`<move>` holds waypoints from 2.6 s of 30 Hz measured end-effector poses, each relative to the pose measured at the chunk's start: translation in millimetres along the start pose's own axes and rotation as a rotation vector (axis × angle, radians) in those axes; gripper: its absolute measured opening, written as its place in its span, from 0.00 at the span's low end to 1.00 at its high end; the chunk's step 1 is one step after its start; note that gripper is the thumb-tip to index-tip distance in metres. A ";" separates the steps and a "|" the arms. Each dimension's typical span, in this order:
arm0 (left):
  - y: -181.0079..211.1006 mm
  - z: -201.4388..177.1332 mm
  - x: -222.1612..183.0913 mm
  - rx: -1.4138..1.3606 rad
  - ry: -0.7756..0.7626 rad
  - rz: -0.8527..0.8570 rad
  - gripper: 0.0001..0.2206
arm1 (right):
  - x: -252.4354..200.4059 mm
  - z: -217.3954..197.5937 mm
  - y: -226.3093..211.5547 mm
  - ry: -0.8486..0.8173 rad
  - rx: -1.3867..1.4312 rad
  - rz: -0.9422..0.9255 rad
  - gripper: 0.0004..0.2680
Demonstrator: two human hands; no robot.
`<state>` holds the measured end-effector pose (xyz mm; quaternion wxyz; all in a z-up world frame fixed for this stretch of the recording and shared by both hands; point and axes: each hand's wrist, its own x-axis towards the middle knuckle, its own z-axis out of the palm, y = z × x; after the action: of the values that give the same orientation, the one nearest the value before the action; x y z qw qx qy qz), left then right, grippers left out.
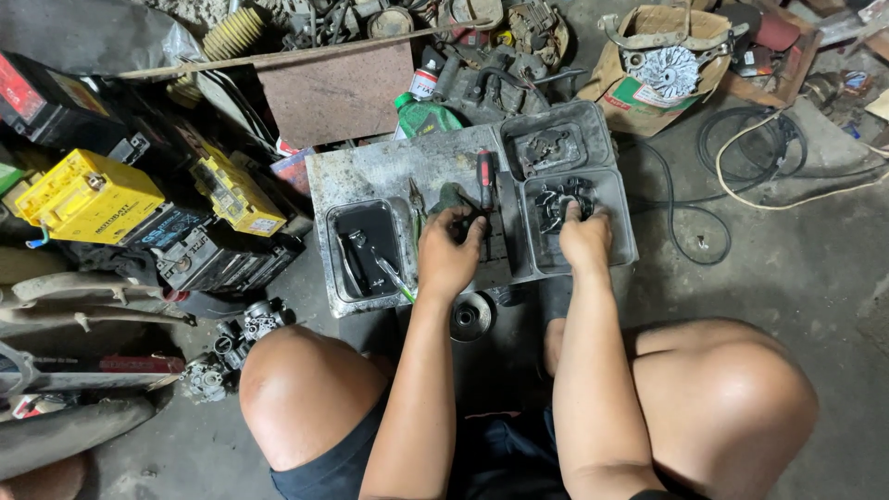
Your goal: Cleaning a metal bracket using a green abrasive pad and a scraping tool in a workshop environment.
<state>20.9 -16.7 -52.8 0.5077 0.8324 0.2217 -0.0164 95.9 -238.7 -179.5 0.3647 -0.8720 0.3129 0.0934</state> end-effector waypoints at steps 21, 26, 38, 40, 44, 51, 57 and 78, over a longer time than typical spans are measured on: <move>-0.3 1.3 -0.7 0.053 -0.039 -0.003 0.17 | -49.8 -37.4 -48.5 0.150 -0.257 -0.066 0.23; 4.0 -0.5 -3.1 0.050 -0.052 -0.005 0.17 | -57.4 -42.6 -58.3 0.083 -0.295 -0.043 0.24; 1.6 -3.2 -3.4 0.065 -0.061 -0.023 0.18 | -75.5 -55.7 -73.9 -0.015 -0.326 -0.068 0.22; 1.8 -5.1 -3.2 0.066 -0.061 -0.035 0.19 | -76.8 -57.0 -75.4 -0.030 -0.319 -0.066 0.22; 1.5 -10.4 -3.1 0.073 -0.036 -0.046 0.18 | -84.4 -64.1 -85.0 -0.036 -0.318 -0.036 0.24; -13.4 -20.6 1.3 0.067 0.058 -0.078 0.15 | -94.5 -70.1 -95.1 -0.022 -0.330 -0.065 0.28; -5.7 -35.5 -5.9 -0.025 0.225 -0.071 0.10 | -107.3 -67.3 -110.7 0.061 -0.270 -0.196 0.27; -66.2 -107.1 -7.2 0.379 0.304 -0.589 0.20 | -201.9 30.1 -127.1 -0.758 -0.555 -0.489 0.16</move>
<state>-32.3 97.6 -54.5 0.2795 0.8051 0.5173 -0.0786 17.1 -52.9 -48.7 0.2188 -0.8882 -0.0900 0.3938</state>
